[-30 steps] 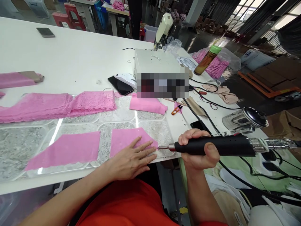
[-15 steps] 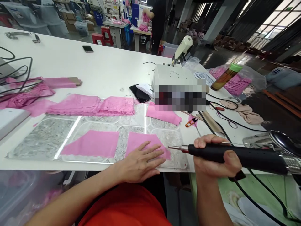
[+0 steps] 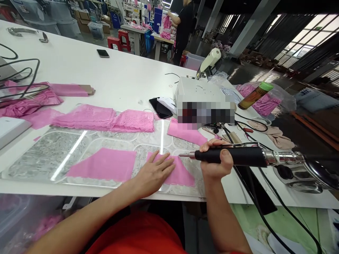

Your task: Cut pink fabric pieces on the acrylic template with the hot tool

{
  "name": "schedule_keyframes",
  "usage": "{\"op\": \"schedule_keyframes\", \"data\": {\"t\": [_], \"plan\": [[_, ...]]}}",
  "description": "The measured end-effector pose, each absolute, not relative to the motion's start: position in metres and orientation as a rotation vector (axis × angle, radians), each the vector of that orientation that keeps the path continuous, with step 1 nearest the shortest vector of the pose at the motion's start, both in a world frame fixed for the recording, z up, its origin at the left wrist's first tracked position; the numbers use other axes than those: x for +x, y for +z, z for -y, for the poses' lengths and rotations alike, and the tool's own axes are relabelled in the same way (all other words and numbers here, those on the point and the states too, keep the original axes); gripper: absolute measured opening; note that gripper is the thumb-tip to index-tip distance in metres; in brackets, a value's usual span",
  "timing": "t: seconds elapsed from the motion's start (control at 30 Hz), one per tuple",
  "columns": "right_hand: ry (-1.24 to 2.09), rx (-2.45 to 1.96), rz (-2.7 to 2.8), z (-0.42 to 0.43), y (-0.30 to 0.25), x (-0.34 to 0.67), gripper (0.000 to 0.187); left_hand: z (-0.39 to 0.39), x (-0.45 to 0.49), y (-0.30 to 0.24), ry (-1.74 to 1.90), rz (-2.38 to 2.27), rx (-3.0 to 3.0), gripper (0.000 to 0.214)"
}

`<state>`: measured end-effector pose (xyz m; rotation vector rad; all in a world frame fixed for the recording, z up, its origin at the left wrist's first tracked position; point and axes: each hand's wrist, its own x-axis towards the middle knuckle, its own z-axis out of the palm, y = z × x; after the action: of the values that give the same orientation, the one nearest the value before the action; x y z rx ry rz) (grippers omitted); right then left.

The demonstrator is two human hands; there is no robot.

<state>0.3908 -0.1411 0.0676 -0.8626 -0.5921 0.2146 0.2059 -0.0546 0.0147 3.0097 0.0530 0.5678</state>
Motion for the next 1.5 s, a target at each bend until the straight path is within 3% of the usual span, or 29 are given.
{"op": "schedule_keyframes", "data": {"t": [1.5], "plan": [[0.184, -0.879, 0.653, 0.1400, 0.0666, 0.3896, 0.016, 0.0564, 0.2054, 0.0154, 0.702, -0.110, 2.953, 0.030]]}}
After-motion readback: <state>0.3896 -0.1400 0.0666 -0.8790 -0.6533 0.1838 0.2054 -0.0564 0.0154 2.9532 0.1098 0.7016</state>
